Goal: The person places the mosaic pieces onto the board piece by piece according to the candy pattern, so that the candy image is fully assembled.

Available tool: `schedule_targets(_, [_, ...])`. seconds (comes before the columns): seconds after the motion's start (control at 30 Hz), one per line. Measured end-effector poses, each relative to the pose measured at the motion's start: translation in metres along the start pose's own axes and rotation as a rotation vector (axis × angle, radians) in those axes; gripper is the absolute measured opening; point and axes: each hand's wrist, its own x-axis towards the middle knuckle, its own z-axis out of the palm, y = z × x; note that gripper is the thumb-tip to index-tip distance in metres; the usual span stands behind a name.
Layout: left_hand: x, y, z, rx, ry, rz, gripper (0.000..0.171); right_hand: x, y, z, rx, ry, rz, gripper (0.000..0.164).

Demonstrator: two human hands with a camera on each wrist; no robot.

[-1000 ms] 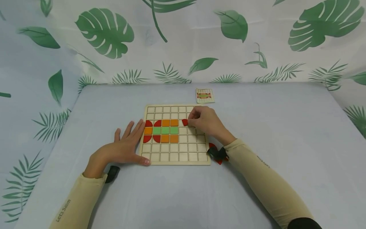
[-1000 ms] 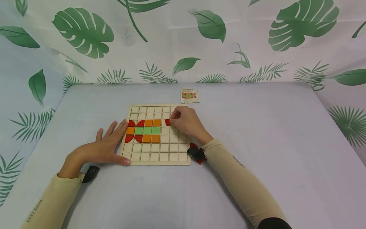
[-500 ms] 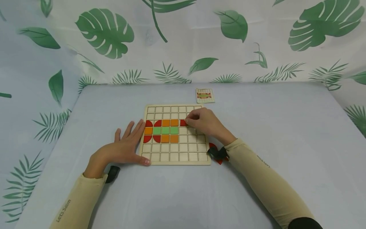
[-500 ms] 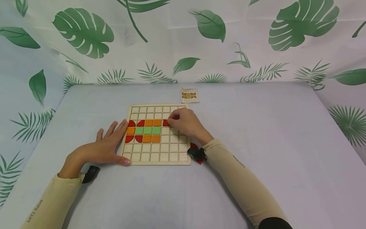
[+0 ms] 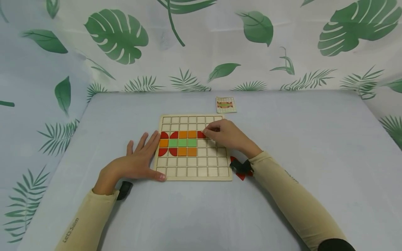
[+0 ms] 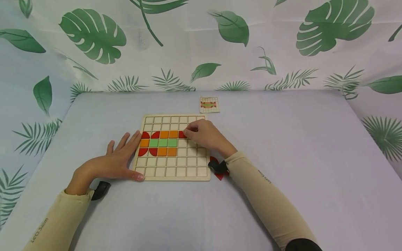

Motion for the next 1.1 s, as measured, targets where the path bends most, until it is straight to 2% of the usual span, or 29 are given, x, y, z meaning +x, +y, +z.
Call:
schedule_targets(0.27, [0.003,0.004,0.000,0.002,-0.012,0.010,0.144,-0.008,0.007,-0.019,0.008,-0.110,-0.022,0.030])
schedule_targets(0.6, [0.002,0.005,0.001,-0.004,-0.014,0.010,0.144,-0.017,0.010,-0.038,-0.091,-0.106,-0.016,0.029])
schedule_targets(0.83, [0.000,0.006,0.000,-0.012,-0.013,0.005,0.144,-0.027,0.011,-0.058,-0.124,-0.157,0.019,0.031])
schedule_targets(1.0, [-0.001,0.002,0.000,-0.007,-0.011,-0.004,0.144,-0.030,0.010,-0.063,-0.158,-0.227,0.050,0.036])
schedule_targets(1.1, [0.000,0.000,0.000,0.000,-0.008,-0.004,0.144,-0.031,0.008,-0.064,-0.177,-0.261,0.038,0.035])
